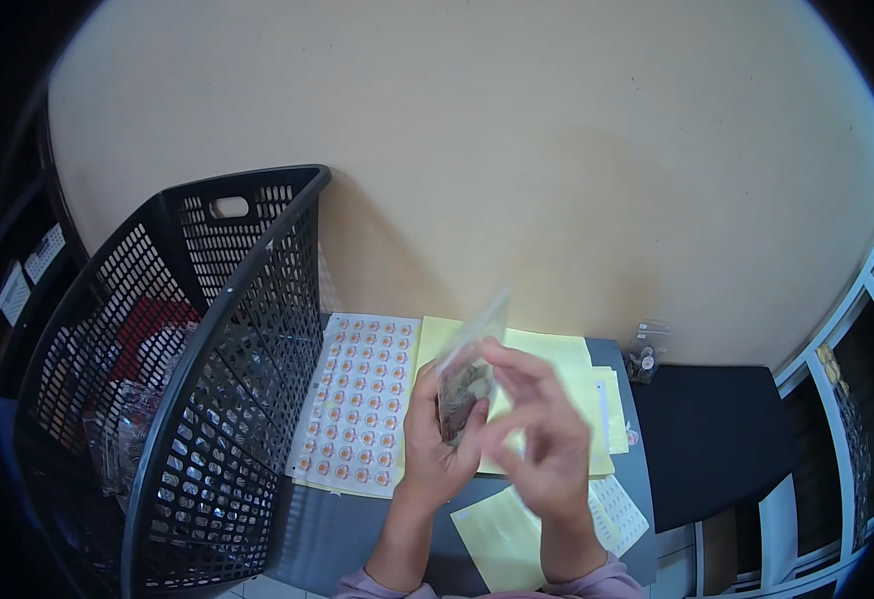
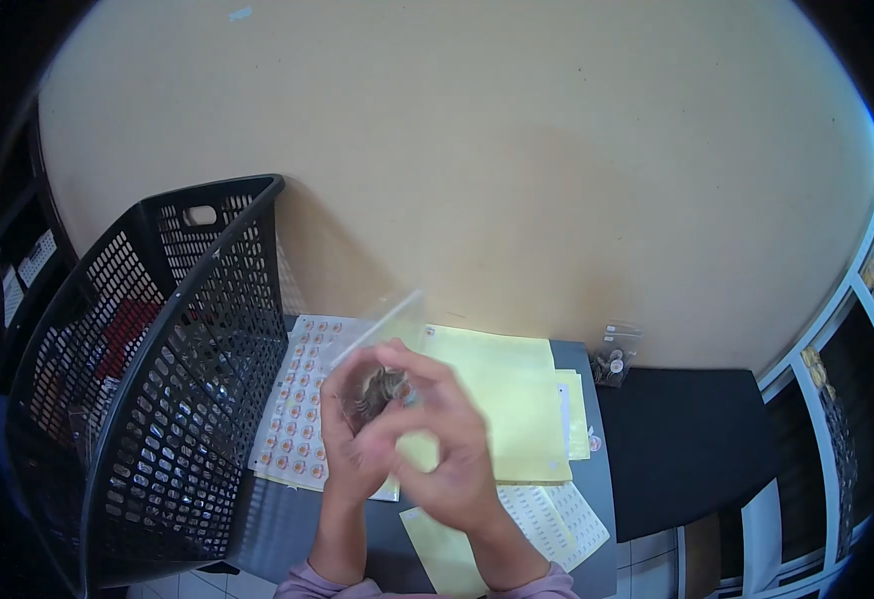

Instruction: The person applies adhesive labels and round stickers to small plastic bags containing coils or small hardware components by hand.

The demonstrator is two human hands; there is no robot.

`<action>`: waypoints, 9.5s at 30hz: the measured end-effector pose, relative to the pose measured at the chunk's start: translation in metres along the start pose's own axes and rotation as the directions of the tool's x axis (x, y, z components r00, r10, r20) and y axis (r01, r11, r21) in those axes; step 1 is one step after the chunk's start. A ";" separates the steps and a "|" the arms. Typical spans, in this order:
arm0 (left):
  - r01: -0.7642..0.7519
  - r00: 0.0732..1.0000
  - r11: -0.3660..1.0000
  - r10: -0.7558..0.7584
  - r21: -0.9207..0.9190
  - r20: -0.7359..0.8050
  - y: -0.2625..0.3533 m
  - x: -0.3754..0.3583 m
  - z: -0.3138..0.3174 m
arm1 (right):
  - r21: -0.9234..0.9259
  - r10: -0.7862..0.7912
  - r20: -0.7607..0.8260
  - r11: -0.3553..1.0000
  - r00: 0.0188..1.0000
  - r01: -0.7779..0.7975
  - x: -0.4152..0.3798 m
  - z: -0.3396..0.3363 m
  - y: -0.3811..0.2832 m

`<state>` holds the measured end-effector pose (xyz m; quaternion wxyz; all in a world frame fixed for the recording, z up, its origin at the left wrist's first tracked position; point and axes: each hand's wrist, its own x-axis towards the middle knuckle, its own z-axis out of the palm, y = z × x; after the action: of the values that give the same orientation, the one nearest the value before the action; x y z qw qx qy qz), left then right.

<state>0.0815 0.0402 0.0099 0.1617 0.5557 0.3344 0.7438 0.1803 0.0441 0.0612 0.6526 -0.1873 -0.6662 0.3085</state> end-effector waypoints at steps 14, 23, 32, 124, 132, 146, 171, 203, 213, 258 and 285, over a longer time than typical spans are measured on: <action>-0.051 0.991 0.994 0.063 0.099 -0.114 0.004 0.001 0.000 | -0.480 -0.287 -0.196 0.862 0.938 0.163 0.000 0.009 -0.009; -0.161 0.985 0.982 0.166 0.103 -0.042 0.013 0.000 0.002 | -0.602 -0.518 -0.025 0.690 0.855 0.401 0.003 0.028 -0.006; -0.179 0.977 0.944 0.204 0.276 -0.065 0.015 0.000 0.001 | -0.611 -0.523 0.003 0.674 0.852 0.416 0.000 0.035 -0.007; 0.560 0.763 0.566 -0.067 0.605 -0.643 0.022 -0.269 0.031 | -0.449 0.161 -0.636 0.718 0.755 -0.531 -0.103 -0.388 0.272; 0.592 0.761 0.543 -0.137 0.595 -0.634 0.024 -0.292 0.020 | -0.626 -0.228 -0.482 0.765 0.846 -0.150 -0.018 -0.345 0.174; 0.511 0.733 0.565 0.108 0.648 -0.672 0.143 -0.321 -0.219 | 0.103 -0.686 0.332 0.709 0.648 0.698 0.109 0.133 -0.065; 0.898 0.167 0.380 0.168 0.221 -0.971 0.234 -0.402 -0.325 | -0.195 0.344 0.644 0.937 -0.683 0.289 -0.091 0.395 0.100; 0.872 0.465 0.490 -0.817 -0.013 0.341 0.117 -0.185 -0.184 | 0.332 0.008 0.249 0.938 0.968 -0.094 0.087 0.059 -0.070; 0.299 0.927 0.954 -0.284 -0.026 0.245 0.061 -0.037 -0.044 | 0.267 0.241 0.126 0.926 0.962 -0.266 -0.039 -0.044 -0.013; 0.119 0.993 0.992 -0.118 -0.030 0.015 0.039 -0.033 0.013 | -0.042 0.228 0.147 0.974 0.963 -0.224 -0.040 -0.046 0.004; 0.160 0.987 0.987 -0.160 0.012 0.016 0.035 -0.027 0.006 | -0.062 0.219 0.301 0.976 0.928 -0.210 -0.029 -0.060 0.013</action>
<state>0.1009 0.0001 0.0155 0.2210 0.5343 0.3804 0.7218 0.2398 0.0446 0.0281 0.5009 -0.2183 -0.7393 0.3936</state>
